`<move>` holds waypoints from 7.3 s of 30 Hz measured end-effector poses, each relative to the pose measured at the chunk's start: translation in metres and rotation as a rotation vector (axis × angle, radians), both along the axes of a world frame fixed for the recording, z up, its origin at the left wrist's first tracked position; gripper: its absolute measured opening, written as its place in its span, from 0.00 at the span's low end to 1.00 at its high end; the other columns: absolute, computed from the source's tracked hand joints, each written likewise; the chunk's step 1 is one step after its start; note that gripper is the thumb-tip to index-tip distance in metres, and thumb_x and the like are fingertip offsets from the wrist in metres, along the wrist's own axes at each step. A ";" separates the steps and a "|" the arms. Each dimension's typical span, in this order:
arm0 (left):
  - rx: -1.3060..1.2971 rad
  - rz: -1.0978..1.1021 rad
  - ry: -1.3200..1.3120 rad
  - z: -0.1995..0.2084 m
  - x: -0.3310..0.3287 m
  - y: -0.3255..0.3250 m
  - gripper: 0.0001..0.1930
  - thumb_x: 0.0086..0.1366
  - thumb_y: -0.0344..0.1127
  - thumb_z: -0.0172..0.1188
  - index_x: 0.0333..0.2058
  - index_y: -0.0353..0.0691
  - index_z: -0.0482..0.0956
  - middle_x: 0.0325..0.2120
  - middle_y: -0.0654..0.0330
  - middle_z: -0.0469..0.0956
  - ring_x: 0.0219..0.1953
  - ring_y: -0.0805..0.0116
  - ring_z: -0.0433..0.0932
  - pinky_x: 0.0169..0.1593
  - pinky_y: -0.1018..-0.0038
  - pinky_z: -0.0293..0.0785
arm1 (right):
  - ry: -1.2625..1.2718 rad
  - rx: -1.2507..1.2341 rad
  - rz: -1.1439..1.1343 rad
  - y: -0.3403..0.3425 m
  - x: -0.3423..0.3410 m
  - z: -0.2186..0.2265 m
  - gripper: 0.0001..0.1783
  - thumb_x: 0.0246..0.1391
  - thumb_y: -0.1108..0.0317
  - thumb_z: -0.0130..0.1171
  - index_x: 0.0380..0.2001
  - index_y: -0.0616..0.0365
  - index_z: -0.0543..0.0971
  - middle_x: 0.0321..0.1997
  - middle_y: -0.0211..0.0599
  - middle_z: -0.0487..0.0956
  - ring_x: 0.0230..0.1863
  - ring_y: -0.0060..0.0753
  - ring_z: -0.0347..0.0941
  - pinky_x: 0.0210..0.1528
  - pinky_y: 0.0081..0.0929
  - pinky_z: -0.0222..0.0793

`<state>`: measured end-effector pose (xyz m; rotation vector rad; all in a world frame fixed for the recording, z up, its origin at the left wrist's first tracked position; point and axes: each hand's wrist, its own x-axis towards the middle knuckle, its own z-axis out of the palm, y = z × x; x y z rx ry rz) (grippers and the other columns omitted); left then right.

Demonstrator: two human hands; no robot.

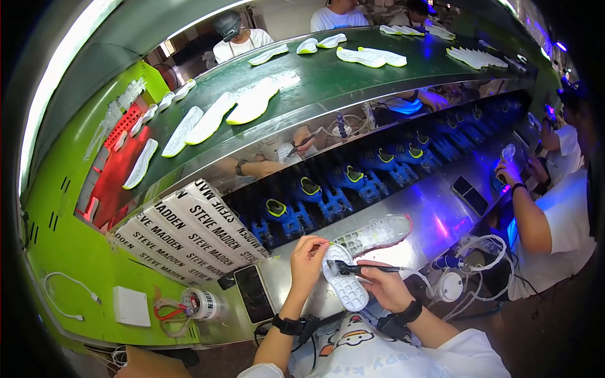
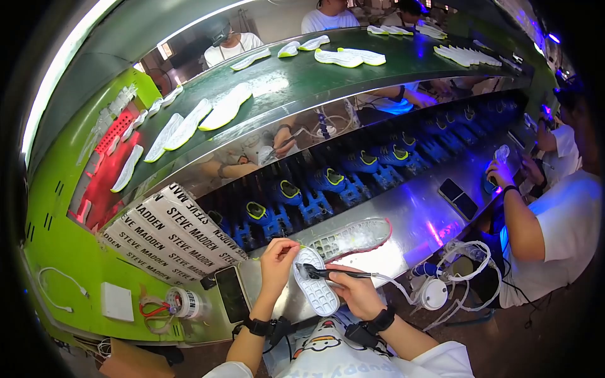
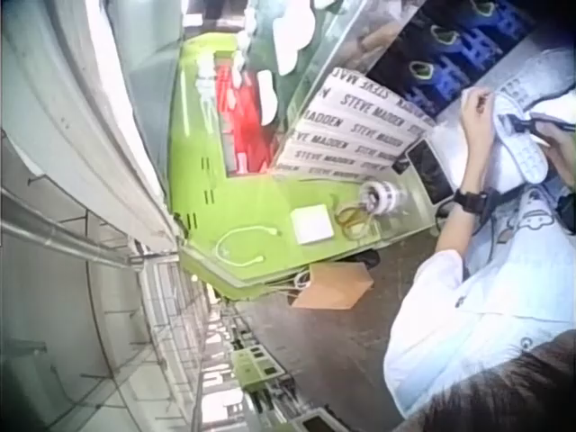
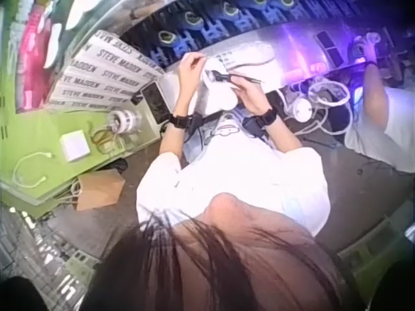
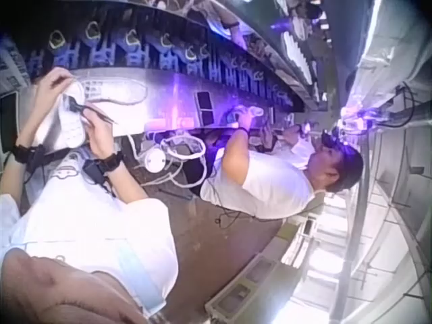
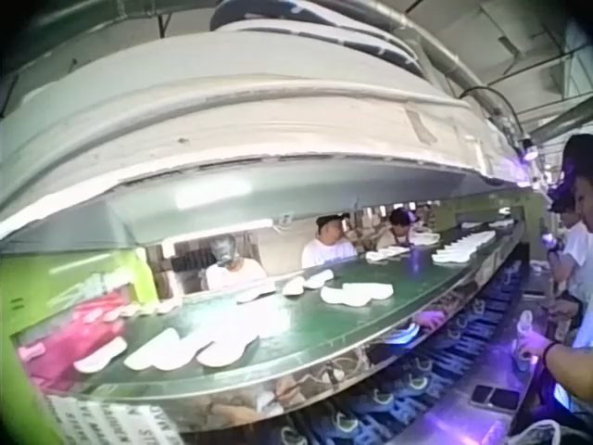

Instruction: The person picks up a shoe sole from a conveyor belt, applies a substance to it with a brush, and places it back onto the belt, repeating the process for several soles.

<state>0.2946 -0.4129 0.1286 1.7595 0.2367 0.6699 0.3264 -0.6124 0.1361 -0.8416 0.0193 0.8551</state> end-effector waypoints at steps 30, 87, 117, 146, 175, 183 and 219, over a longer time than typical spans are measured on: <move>-1.560 -0.609 -0.381 -0.054 -0.039 -0.036 0.26 0.66 0.55 0.42 0.55 0.45 0.66 0.48 0.52 0.73 0.48 0.58 0.73 0.53 0.63 0.69 | -1.483 -0.159 0.032 0.021 -0.011 0.036 0.15 0.43 0.75 0.62 0.38 0.56 0.81 0.39 0.34 0.80 0.37 0.34 0.70 0.43 0.31 0.66; -1.581 -0.682 -0.133 -0.019 -0.023 -0.030 0.31 0.63 0.47 0.45 0.58 0.27 0.58 0.50 0.40 0.68 0.45 0.50 0.73 0.52 0.60 0.70 | -1.108 -0.174 0.738 -0.016 0.027 0.080 0.10 0.55 0.70 0.52 0.33 0.62 0.80 0.24 0.32 0.80 0.26 0.21 0.76 0.32 0.20 0.71; -1.101 -0.928 0.020 0.137 0.050 -0.038 0.22 0.65 0.41 0.48 0.51 0.30 0.68 0.41 0.49 0.76 0.39 0.62 0.79 0.44 0.70 0.76 | -0.934 0.089 -0.190 -0.081 0.042 0.122 0.15 0.56 0.72 0.44 0.25 0.70 0.78 0.32 0.50 0.80 0.24 0.37 0.77 0.33 0.28 0.73; 1.096 0.211 0.381 0.261 0.299 0.138 0.17 0.49 0.43 0.57 0.30 0.33 0.81 0.36 0.41 0.77 0.41 0.46 0.76 0.44 0.61 0.73 | -0.289 0.013 -0.363 -0.115 0.047 0.085 0.16 0.51 0.78 0.52 0.46 0.62 0.72 0.34 0.34 0.74 0.31 0.25 0.70 0.32 0.23 0.68; -1.763 -0.497 -0.248 -0.038 -0.020 -0.100 0.30 0.66 0.58 0.40 0.53 0.39 0.67 0.42 0.48 0.75 0.44 0.55 0.75 0.48 0.61 0.73 | -1.106 -0.268 0.159 -0.043 0.018 0.045 0.12 0.46 0.76 0.61 0.38 0.61 0.80 0.41 0.42 0.80 0.42 0.28 0.77 0.44 0.24 0.72; -1.790 -0.345 -0.400 -0.015 -0.006 -0.093 0.33 0.61 0.61 0.50 0.55 0.42 0.64 0.39 0.55 0.68 0.40 0.63 0.67 0.38 0.72 0.71 | -0.958 -0.321 0.375 -0.043 0.018 0.077 0.13 0.45 0.75 0.62 0.37 0.62 0.80 0.37 0.42 0.81 0.38 0.36 0.79 0.43 0.26 0.73; -1.793 -0.272 -0.391 0.007 0.010 -0.126 0.29 0.57 0.49 0.55 0.54 0.41 0.64 0.43 0.52 0.69 0.45 0.58 0.66 0.50 0.64 0.66 | -1.262 -0.320 0.077 -0.052 0.032 0.085 0.09 0.48 0.71 0.60 0.34 0.61 0.80 0.32 0.39 0.81 0.33 0.30 0.78 0.41 0.23 0.71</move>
